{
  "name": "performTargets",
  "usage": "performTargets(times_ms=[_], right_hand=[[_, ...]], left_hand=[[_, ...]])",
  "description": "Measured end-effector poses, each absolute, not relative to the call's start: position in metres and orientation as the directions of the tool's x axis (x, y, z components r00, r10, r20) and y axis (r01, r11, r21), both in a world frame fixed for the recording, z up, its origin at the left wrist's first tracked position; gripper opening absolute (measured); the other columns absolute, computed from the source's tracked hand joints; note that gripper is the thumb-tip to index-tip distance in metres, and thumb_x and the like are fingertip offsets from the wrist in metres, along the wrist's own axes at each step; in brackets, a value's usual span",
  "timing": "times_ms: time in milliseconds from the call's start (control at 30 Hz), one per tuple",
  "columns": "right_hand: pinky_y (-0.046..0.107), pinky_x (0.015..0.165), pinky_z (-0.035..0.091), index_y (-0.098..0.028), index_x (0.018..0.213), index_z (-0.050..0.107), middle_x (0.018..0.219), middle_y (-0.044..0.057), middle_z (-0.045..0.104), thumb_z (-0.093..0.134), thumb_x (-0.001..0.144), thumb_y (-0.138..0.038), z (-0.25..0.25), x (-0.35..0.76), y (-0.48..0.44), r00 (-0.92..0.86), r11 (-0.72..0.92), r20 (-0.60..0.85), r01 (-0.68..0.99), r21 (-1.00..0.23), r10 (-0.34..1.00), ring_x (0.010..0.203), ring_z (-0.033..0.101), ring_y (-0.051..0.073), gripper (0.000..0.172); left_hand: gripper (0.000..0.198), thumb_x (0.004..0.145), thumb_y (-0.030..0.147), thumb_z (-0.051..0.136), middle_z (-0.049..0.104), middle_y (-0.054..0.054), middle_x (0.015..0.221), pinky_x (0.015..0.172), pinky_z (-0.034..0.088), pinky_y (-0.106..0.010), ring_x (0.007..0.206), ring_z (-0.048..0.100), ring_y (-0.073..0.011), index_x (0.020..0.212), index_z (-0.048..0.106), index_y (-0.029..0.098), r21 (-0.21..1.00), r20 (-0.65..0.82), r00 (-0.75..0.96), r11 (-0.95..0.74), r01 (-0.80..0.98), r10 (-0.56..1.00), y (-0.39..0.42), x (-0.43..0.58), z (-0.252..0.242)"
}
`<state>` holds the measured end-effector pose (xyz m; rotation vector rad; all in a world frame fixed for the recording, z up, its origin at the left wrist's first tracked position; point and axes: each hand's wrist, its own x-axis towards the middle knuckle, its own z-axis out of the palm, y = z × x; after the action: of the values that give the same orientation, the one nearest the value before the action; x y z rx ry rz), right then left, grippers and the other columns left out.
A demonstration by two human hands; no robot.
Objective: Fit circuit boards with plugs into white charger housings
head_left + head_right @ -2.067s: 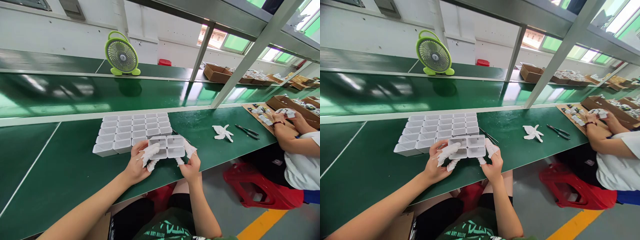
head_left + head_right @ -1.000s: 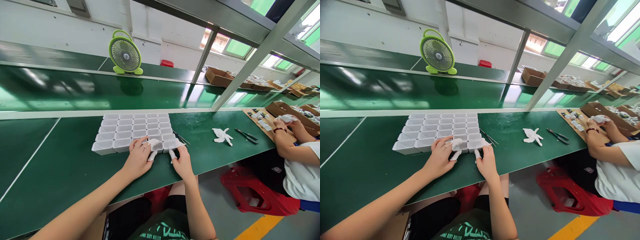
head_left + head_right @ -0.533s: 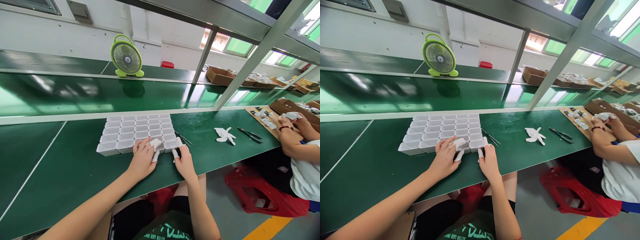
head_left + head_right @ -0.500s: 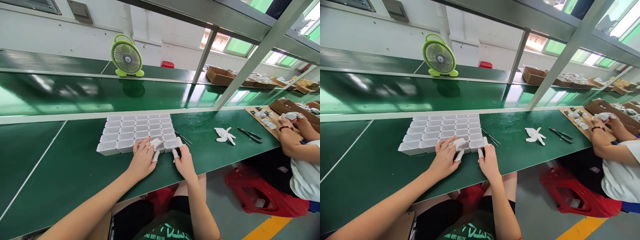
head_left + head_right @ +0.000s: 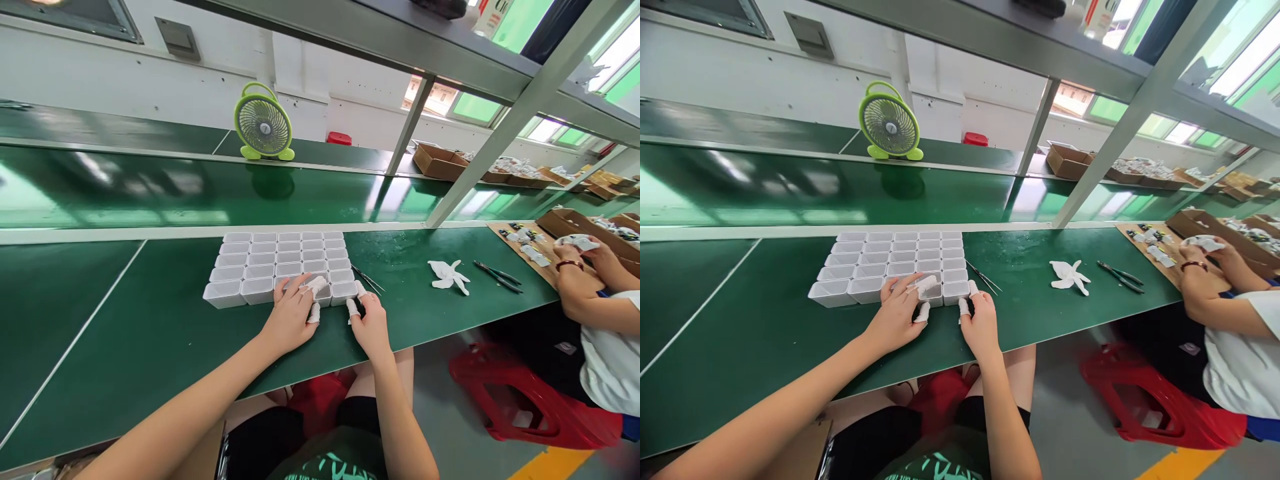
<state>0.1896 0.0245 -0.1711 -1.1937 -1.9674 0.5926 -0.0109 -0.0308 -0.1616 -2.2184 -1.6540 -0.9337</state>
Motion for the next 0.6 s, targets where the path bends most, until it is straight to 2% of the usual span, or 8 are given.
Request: performTargets(times_ms=[133,200,300,400,500,533,600], right_hand=[[0.039,0.083,0.054,-0.019,0.096,0.067,0.095,0.011,0.066,0.050,0.090,-0.021,-0.173,0.189,0.026,-0.288,0.468,0.369,0.538,-0.701,0.884,0.094,0.061,0.026,0.019],[0.039,0.083,0.054,-0.019,0.098,0.068,0.095,0.011,0.067,0.050,0.090,-0.022,-0.175,0.188,0.026,-0.285,0.477,0.382,0.529,-0.702,0.879,0.094,0.061,0.026,0.019],[0.042,0.088,0.054,-0.018,0.117,0.065,0.102,0.012,0.069,0.054,0.090,-0.025,-0.177,0.187,0.026,-0.260,0.499,0.426,0.494,-0.712,0.866,0.099,0.062,0.026,0.030],[0.045,0.098,0.051,-0.018,0.137,0.053,0.128,0.016,0.064,0.056,0.092,-0.029,-0.178,0.187,0.027,-0.192,0.540,0.511,0.429,-0.725,0.838,0.115,0.061,0.027,0.047],[0.046,0.101,0.051,-0.021,0.147,0.038,0.142,0.017,0.054,0.046,0.098,-0.030,-0.179,0.192,0.024,-0.076,0.582,0.597,0.353,-0.733,0.798,0.125,0.058,0.025,0.051],[0.046,0.100,0.051,-0.022,0.148,0.034,0.143,0.017,0.053,0.042,0.100,-0.030,-0.181,0.195,0.022,-0.023,0.592,0.622,0.334,-0.733,0.783,0.125,0.057,0.025,0.050],[0.048,0.101,0.051,-0.023,0.147,0.034,0.141,0.016,0.054,0.035,0.103,-0.031,-0.191,0.207,0.011,0.085,0.604,0.656,0.316,-0.731,0.750,0.123,0.058,0.025,0.045]], left_hand=[[0.024,0.078,0.010,0.049,0.073,-0.011,0.088,0.106,0.031,-0.055,0.128,0.058,-0.0369,0.098,0.053,0.021,0.166,0.639,0.179,-0.362,0.917,0.748,-0.028,-0.011,-0.163],[0.027,0.079,0.010,0.049,0.074,-0.010,0.088,0.104,0.032,-0.054,0.126,0.059,-0.0361,0.104,0.055,0.020,0.150,0.671,0.183,-0.373,0.916,0.719,-0.028,-0.012,-0.160],[0.041,0.079,0.015,0.054,0.074,-0.015,0.107,0.101,0.035,-0.053,0.118,0.063,-0.0365,0.120,0.055,0.017,0.131,0.750,0.158,-0.379,0.916,0.642,-0.031,-0.012,-0.148],[0.047,0.079,0.019,0.059,0.071,-0.018,0.116,0.096,0.040,-0.051,0.108,0.065,-0.0348,0.125,0.054,0.017,0.121,0.849,0.124,-0.416,0.901,0.514,-0.043,0.003,-0.128],[0.038,0.078,0.024,0.062,0.074,-0.012,0.105,0.088,0.044,-0.046,0.095,0.067,-0.0282,0.116,0.060,0.020,0.122,0.920,0.113,-0.549,0.827,0.375,-0.067,0.041,-0.125],[0.031,0.079,0.027,0.060,0.074,-0.010,0.101,0.086,0.044,-0.044,0.091,0.067,-0.0259,0.109,0.062,0.021,0.116,0.922,0.137,-0.594,0.796,0.363,-0.076,0.058,-0.131],[0.009,0.080,0.026,0.058,0.073,-0.007,0.086,0.084,0.043,-0.044,0.087,0.066,-0.0246,0.087,0.063,0.023,0.096,0.925,0.231,-0.776,0.624,0.301,-0.094,0.093,-0.153]])
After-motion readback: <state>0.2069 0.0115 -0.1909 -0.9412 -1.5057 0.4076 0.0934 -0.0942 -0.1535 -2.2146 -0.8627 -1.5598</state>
